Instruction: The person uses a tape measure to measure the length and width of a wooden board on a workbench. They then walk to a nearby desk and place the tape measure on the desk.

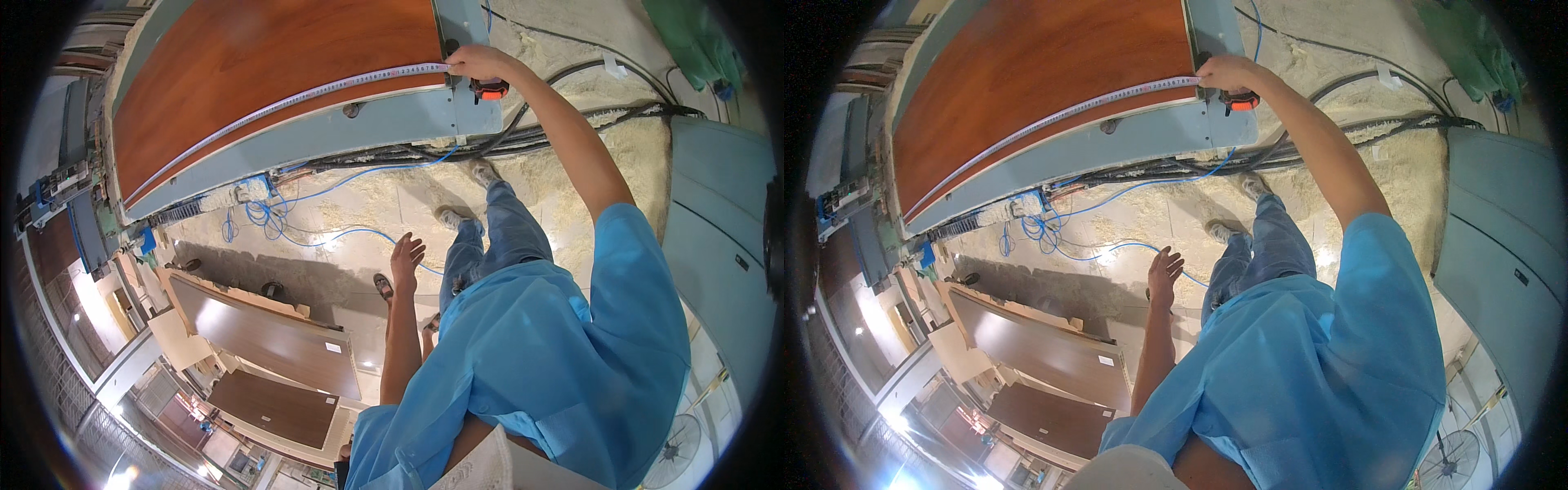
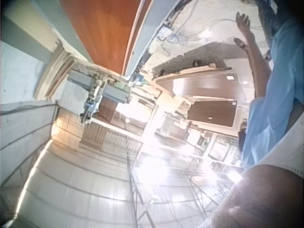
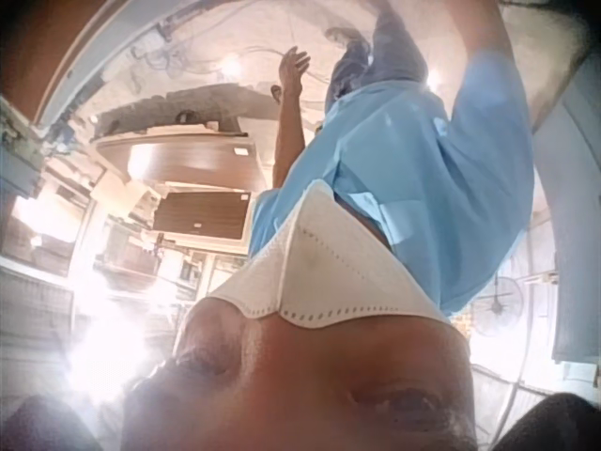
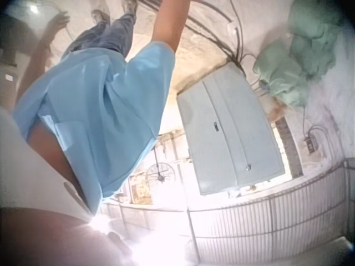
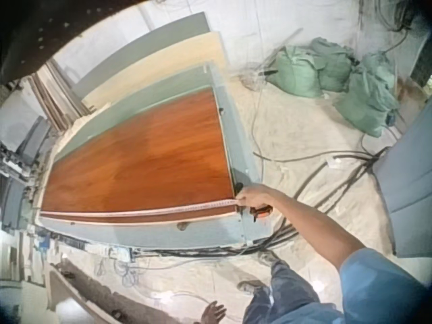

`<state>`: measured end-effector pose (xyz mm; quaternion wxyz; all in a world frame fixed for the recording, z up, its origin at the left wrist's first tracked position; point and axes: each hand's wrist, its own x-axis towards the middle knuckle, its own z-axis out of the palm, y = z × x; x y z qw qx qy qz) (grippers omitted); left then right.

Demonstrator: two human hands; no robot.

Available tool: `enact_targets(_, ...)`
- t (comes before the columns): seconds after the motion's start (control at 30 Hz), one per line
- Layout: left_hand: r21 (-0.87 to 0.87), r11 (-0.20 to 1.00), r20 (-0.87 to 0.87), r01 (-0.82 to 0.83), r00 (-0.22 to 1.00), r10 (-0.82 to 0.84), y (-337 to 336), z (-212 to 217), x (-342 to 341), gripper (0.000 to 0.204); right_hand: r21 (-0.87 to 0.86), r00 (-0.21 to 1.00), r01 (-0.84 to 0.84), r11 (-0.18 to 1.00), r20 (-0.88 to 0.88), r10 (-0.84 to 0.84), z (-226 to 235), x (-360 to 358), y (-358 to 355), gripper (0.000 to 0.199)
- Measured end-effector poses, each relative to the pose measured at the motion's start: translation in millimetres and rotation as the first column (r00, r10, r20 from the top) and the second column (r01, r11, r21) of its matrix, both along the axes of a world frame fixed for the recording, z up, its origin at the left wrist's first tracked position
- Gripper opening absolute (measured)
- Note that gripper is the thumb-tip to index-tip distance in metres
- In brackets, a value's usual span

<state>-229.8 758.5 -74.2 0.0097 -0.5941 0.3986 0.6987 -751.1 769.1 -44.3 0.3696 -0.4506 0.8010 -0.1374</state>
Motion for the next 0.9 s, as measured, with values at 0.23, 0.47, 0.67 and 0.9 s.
enact_targets(0.23, 0.16, 0.987, 0.179, 0.005, 0.983, -0.034, 38.0, -31.5, 28.1, 0.047, -0.053, 0.997, -0.012, 0.999, -0.076, 0.008, -6.2, 1.9, 2.8, 0.028)
enact_targets(0.47, 0.144, 0.986, 0.237, -0.079, 0.971, 0.043, 35.9, -33.9, 69.3, 0.053, -0.015, 0.997, -0.058, 0.998, -0.052, 0.058, 26.8, 7.3, 6.7, 0.025)
enact_targets(0.67, 0.111, 0.991, 0.174, -0.08, 0.983, 0.06, 26.0, -31.7, 45.6, 0.053, -0.038, 0.991, -0.118, 0.992, -0.061, 0.115, 8.3, 0.1, -0.3, 0.031)
enact_targets(0.9, 0.122, 0.992, 0.118, -0.033, 0.993, 0.018, 34.4, -31.5, 9.5, 0.045, -0.092, 0.997, -0.062, 0.994, 0.048, 0.067, 0.4, -4.1, 4.1, 0.025)
